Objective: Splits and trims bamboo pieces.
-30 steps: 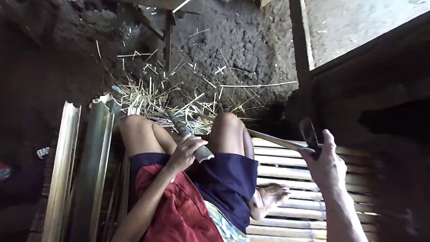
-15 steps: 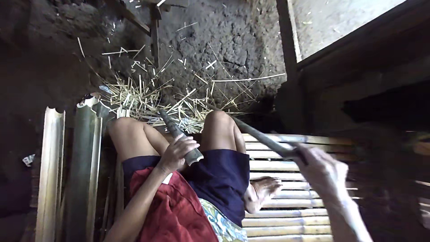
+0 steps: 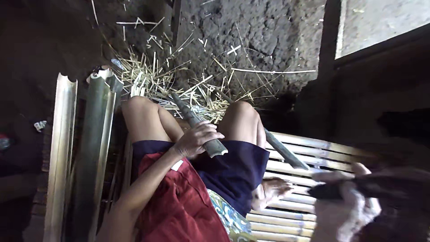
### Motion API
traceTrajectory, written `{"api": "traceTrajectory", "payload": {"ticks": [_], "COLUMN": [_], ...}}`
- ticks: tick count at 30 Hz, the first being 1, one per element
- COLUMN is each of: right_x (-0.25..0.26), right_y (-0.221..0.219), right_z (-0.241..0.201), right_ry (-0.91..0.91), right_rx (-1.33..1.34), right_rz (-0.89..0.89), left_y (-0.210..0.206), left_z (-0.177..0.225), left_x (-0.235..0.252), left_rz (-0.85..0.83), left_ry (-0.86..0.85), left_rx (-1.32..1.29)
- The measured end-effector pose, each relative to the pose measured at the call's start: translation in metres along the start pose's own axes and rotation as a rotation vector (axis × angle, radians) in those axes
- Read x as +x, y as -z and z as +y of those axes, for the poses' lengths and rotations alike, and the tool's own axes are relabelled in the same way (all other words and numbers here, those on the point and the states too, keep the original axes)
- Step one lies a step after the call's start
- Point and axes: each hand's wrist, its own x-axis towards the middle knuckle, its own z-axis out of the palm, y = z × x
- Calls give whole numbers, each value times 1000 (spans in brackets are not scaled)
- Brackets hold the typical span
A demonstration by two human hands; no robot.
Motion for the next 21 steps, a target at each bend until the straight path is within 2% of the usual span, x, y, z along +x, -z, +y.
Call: {"api": "traceTrajectory", "payload": {"ticks": [2, 4, 9, 17, 21], "right_x": [-11, -21, -25, -8, -11], "right_y": [-38, -75, -131, -142, -135], "right_z": [-5, -4, 4, 4, 1], "right_ry": [-191, -333, -381, -388, -359], "right_rx": [254, 377, 420, 563, 565], "right_rz": [-194, -308, -453, -763, -797], "left_y": [-1, -1, -1, 14, 13], "left_z": [0, 1, 4, 9, 26], "left_x": [1, 4, 8, 34, 44], "left_rz": [-11, -42, -100, -101, -138], "left_ry": [-9, -12, 9, -46, -59], "left_rx": [-49, -87, -154, -162, -160]}}
